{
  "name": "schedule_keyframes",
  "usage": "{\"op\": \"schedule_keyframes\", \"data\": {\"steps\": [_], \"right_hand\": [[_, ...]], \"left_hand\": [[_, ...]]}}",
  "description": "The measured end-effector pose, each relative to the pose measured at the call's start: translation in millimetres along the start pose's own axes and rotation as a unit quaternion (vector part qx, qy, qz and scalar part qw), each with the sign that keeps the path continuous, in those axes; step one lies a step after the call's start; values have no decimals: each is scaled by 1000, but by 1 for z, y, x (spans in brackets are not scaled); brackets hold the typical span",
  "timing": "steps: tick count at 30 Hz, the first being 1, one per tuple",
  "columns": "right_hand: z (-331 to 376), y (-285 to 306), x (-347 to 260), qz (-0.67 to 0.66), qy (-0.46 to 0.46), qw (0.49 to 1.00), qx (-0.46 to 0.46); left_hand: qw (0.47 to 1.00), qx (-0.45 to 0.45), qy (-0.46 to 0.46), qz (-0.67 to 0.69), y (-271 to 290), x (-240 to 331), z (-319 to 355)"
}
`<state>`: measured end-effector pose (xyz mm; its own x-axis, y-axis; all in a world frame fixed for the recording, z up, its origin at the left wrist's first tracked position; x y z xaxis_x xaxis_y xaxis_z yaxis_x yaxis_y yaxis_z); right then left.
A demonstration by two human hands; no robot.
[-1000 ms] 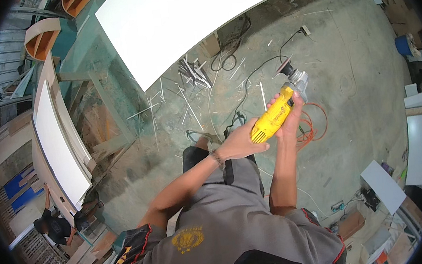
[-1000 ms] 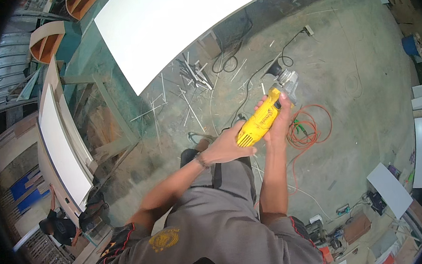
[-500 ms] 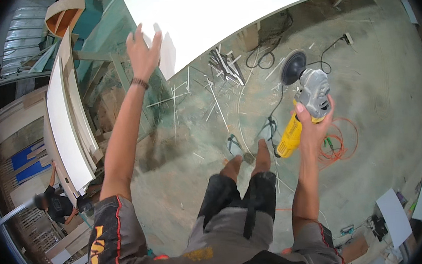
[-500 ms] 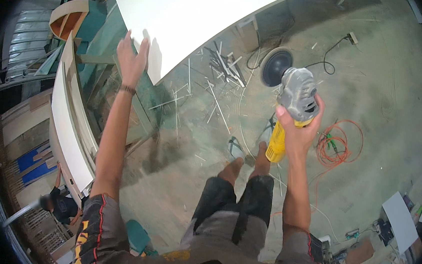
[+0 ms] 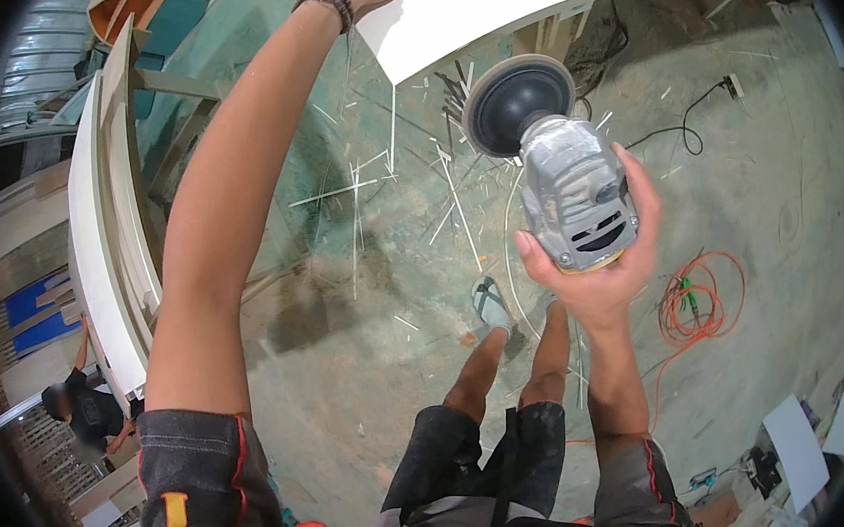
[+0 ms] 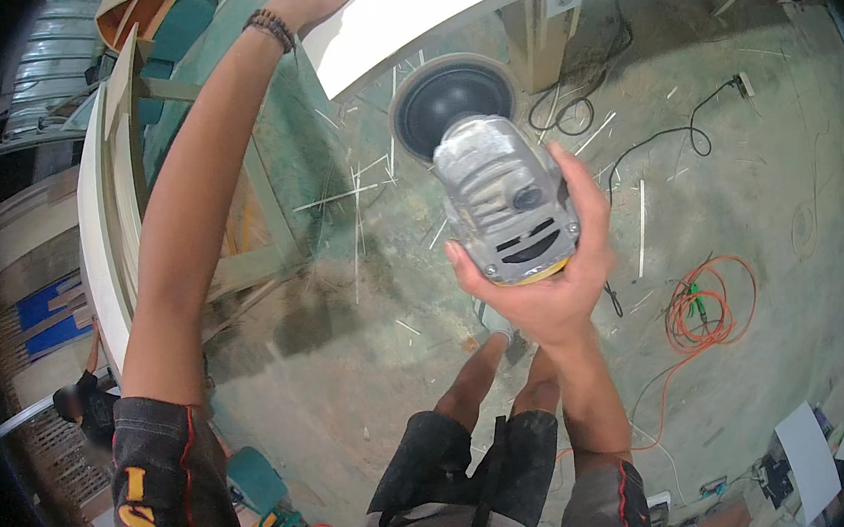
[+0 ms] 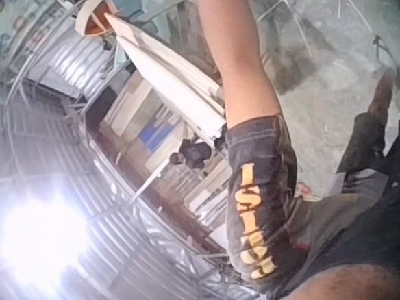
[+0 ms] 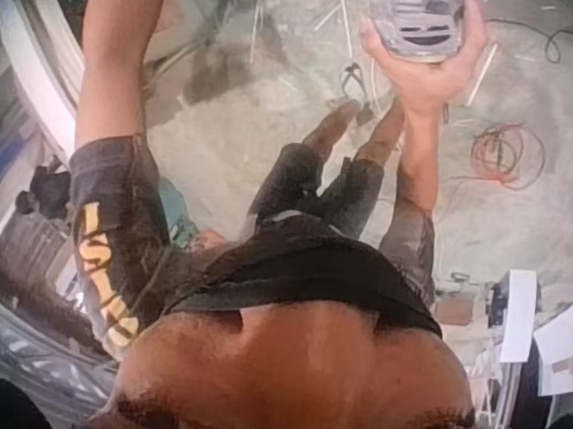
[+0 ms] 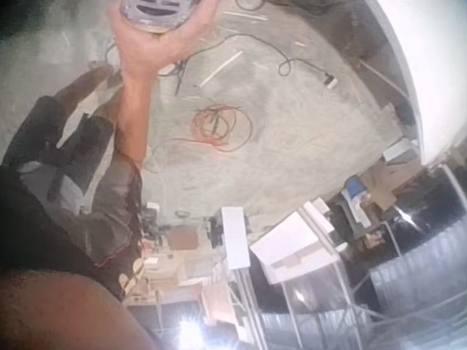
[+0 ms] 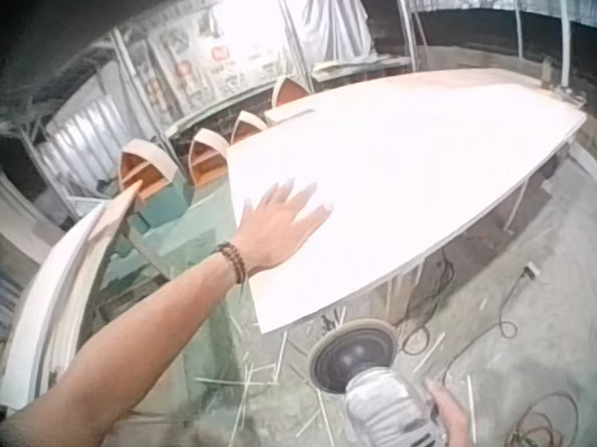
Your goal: The person sands the edges of white laminated panels using a power sander, moving each panel to the side after finishing.
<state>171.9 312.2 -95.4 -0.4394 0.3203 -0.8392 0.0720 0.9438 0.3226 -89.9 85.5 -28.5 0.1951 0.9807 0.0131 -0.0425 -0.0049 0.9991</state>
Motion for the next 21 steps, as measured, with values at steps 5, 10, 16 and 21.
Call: {"op": "schedule_keyframes", "data": {"steps": [5, 10, 16, 21], "right_hand": [[-1, -23, -7, 4, 16, 1000, 2], [-3, -37, -11, 27, 22, 999, -21], [-7, -49, -14, 25, 28, 999, -23], [-11, -56, -18, 22, 48, 998, -39]], "left_hand": [[1000, 10, -7, 23, 2, 3, 1], [1000, 11, -5, 28, 1, 2, 3], [1000, -10, -2, 15, 6, 6, 5], [1000, 2, 12, 22, 11, 3, 8]]}}
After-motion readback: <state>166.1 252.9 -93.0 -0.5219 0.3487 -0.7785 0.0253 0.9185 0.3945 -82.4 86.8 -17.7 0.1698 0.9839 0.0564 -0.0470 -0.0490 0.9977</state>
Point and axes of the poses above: each hand's wrist, its own z-axis away from the middle knuckle, its own y-axis out of the back of the hand, x = y × z, the point moved 4 cm from there along -z, towards the middle knuckle, and after that the axes turned 12 degrees about -x, right-handed, at the moved point
